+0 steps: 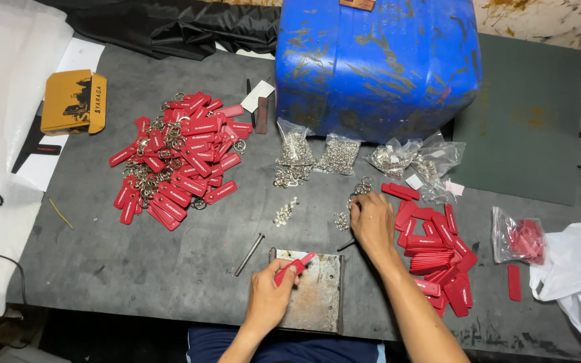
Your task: Assembling red plastic tags by attaching metal chains and securing them with a hammer
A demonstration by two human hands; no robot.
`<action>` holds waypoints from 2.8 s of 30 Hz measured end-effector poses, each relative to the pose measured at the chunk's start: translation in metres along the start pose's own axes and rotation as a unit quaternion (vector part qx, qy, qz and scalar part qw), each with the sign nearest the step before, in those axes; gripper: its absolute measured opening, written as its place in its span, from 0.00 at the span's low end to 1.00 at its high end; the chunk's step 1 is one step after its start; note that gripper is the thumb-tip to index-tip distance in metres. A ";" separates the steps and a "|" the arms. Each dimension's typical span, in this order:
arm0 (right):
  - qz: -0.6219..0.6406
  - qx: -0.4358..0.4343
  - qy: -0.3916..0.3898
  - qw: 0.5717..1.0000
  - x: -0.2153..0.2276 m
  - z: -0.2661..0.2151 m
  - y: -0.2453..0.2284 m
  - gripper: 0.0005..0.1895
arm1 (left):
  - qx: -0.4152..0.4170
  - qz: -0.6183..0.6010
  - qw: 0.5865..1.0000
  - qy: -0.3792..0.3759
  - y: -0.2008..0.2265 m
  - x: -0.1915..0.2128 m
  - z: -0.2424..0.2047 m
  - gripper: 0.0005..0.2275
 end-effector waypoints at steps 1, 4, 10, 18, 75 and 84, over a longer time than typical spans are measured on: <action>0.036 0.016 0.030 0.999 0.005 -0.001 -0.002 0.05 | -0.003 0.000 1.000 0.004 0.001 0.000 0.001 0.08; 0.111 0.029 0.077 0.990 0.021 -0.005 -0.009 0.07 | 0.004 -0.008 1.000 0.003 0.008 0.004 0.000 0.09; 0.342 -0.146 0.081 0.925 0.035 -0.033 -0.017 0.06 | -0.002 -0.002 1.000 0.018 0.009 0.005 0.003 0.09; 0.563 -0.264 -0.083 0.778 0.002 -0.082 -0.073 0.11 | -0.016 -0.010 1.000 0.025 0.008 0.010 -0.001 0.08; 0.605 -0.130 -0.098 0.780 -0.003 -0.108 -0.067 0.07 | 0.028 -0.118 0.992 -0.034 0.000 0.021 -0.023 0.08; 0.569 -0.128 -0.146 0.799 -0.002 -0.118 -0.069 0.09 | 0.030 -0.179 0.979 -0.095 0.005 0.013 -0.030 0.07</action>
Point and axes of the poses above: each hand's wrist, its own z-axis towards the middle knuckle, its own x-axis out of the back of the hand, y = z × x, the point moved 5 cm from there along z, towards the middle knuckle, and after that the axes turned 9 degrees about z, right-handed, at the moved point
